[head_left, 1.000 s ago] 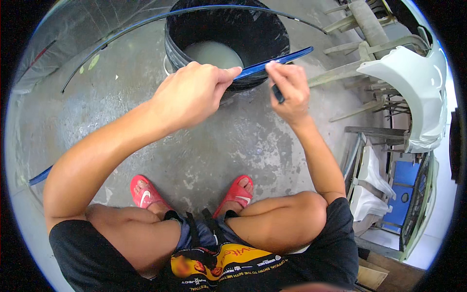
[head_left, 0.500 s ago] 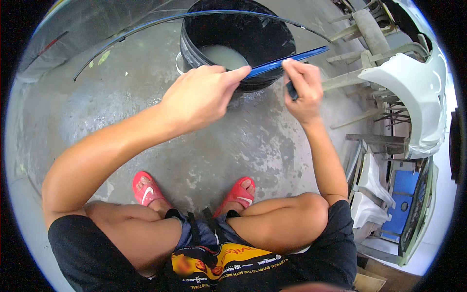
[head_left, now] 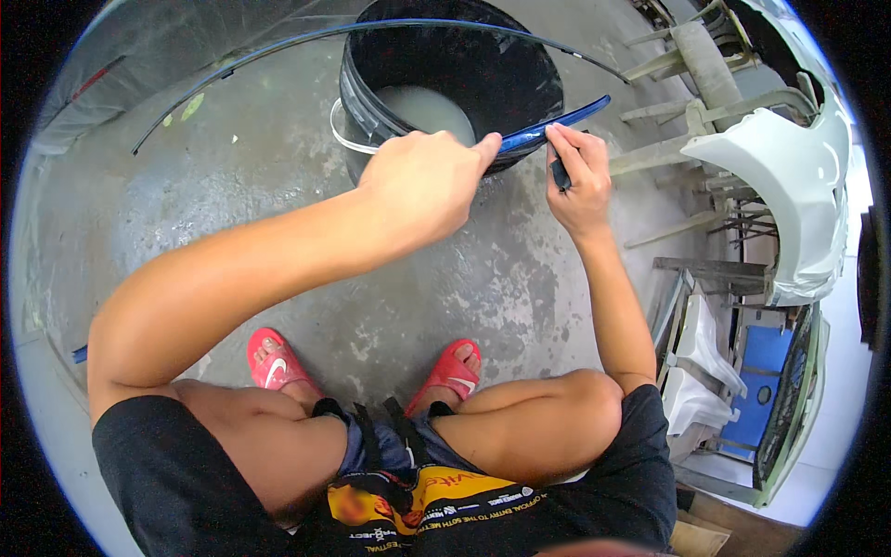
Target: Sanding or cleaning blue automotive trim pieces over a bucket of water.
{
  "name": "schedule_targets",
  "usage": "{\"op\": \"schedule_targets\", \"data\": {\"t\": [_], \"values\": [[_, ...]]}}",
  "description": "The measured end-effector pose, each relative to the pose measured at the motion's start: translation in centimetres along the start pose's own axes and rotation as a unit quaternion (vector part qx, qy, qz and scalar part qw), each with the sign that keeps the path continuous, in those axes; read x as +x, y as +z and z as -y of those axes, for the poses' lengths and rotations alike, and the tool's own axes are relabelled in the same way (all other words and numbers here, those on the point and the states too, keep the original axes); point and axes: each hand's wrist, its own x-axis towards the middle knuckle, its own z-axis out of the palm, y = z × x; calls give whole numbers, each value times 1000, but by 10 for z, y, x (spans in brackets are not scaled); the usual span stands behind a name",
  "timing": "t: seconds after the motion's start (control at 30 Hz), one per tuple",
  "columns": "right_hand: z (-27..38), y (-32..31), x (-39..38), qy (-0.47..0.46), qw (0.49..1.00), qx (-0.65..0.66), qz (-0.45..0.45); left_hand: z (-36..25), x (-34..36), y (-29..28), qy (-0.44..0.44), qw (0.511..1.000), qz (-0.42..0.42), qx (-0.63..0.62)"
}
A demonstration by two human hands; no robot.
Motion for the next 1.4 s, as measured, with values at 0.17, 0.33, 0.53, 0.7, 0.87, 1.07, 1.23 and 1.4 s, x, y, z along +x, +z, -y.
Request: {"op": "schedule_targets", "data": {"t": [0.17, 0.33, 0.53, 0.7, 0.87, 1.07, 1.23, 1.4], "values": [[1, 2, 6, -17, 999, 16, -23, 15, -14, -3, 28, 995, -40, -84], [35, 1, 12, 1, 1000, 6, 7, 21, -11, -3, 27, 996, -31, -85], [37, -2, 20, -37, 999, 24, 19, 20, -8, -10, 7, 989, -31, -143], [27, -6, 18, -3, 999, -9, 31, 26, 3, -26, -26, 972, 45, -227], [34, -5, 19, -68, 995, 19, 75, 27, 6, -23, -30, 969, 41, -240], [20, -11, 24, 5, 999, 5, 43, 33, 6, -15, -6, 970, 16, -244], [13, -9, 16, -33, 996, 50, 67, 34, 9, -16, -20, 965, 39, -258], [9, -10, 20, 74, 997, 15, 12, 36, 9, -15, -14, 967, 38, -252]]}}
